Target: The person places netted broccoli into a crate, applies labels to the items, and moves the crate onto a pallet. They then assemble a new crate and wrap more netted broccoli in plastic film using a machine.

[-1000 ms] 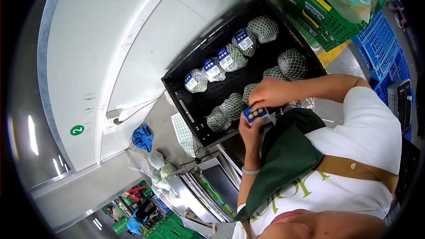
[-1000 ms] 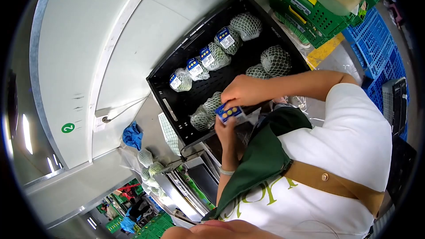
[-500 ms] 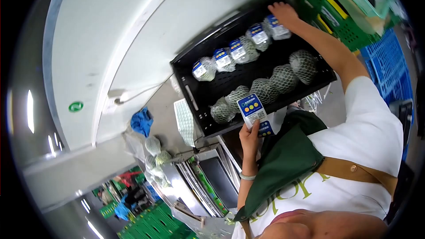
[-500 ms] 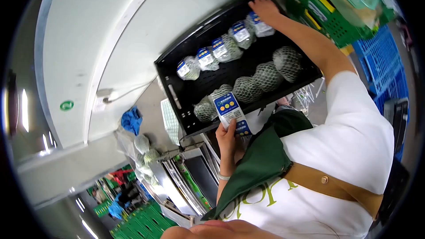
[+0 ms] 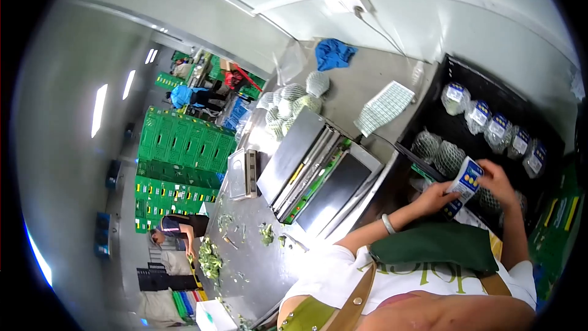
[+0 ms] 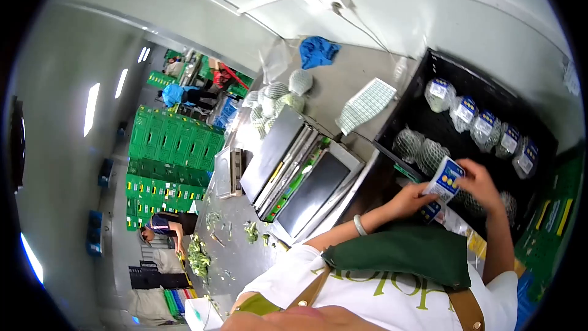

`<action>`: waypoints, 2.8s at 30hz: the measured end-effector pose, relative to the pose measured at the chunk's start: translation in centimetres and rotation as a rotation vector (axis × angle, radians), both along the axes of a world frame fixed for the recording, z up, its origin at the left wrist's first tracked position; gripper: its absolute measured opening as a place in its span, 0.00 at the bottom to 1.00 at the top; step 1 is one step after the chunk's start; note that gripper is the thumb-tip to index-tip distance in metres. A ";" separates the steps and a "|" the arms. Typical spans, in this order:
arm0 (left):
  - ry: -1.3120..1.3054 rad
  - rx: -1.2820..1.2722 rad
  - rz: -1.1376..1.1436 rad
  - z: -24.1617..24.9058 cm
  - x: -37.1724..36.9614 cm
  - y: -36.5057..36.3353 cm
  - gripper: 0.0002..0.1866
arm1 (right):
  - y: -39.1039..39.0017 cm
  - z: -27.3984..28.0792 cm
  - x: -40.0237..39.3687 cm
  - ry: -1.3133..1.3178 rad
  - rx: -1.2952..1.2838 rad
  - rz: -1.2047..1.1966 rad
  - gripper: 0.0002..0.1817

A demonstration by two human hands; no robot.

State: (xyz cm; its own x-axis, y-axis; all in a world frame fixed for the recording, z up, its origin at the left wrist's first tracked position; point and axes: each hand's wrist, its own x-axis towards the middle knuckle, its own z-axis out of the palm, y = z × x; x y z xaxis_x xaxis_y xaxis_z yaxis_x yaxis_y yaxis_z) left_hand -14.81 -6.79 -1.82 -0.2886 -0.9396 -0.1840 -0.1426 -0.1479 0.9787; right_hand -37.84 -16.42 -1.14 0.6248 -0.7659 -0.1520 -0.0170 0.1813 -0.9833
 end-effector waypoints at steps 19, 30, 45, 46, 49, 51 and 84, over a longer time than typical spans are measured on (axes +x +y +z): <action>0.251 0.062 0.532 2.6 6.9 3.1 0.11 | 4.1 6.7 12.9 0.156 -0.995 -0.043 0.08; 0.070 0.180 0.378 2.7 11.9 8.1 0.16 | -12.2 7.6 5.8 -0.212 -0.435 -0.852 0.07; 0.488 -0.267 0.720 9.2 18.2 10.3 0.11 | 2.5 -8.5 16.3 -0.052 -0.074 0.212 0.39; 0.457 -0.210 0.726 8.8 17.5 9.9 0.09 | 2.8 -9.0 16.4 0.008 -0.092 0.239 0.41; 0.547 -0.118 0.645 6.3 16.0 8.9 0.10 | 2.7 -9.4 16.2 -0.011 -0.039 0.408 0.40; 0.591 -0.061 0.623 6.3 14.9 8.2 0.10 | 3.0 -10.2 16.0 0.088 -0.298 0.430 0.35; 0.437 0.138 1.229 2.0 16.3 6.6 0.12 | -11.1 -2.0 10.7 -0.018 0.114 -0.325 0.11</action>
State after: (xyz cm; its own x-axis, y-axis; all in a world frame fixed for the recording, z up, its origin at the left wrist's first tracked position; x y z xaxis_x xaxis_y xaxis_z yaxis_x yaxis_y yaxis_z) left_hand 1.53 -0.17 0.23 0.6772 -0.6115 -0.4093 0.4791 -0.0557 0.8760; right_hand -27.17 -27.49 -3.11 0.3542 -0.9042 -0.2388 0.0772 0.2827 -0.9561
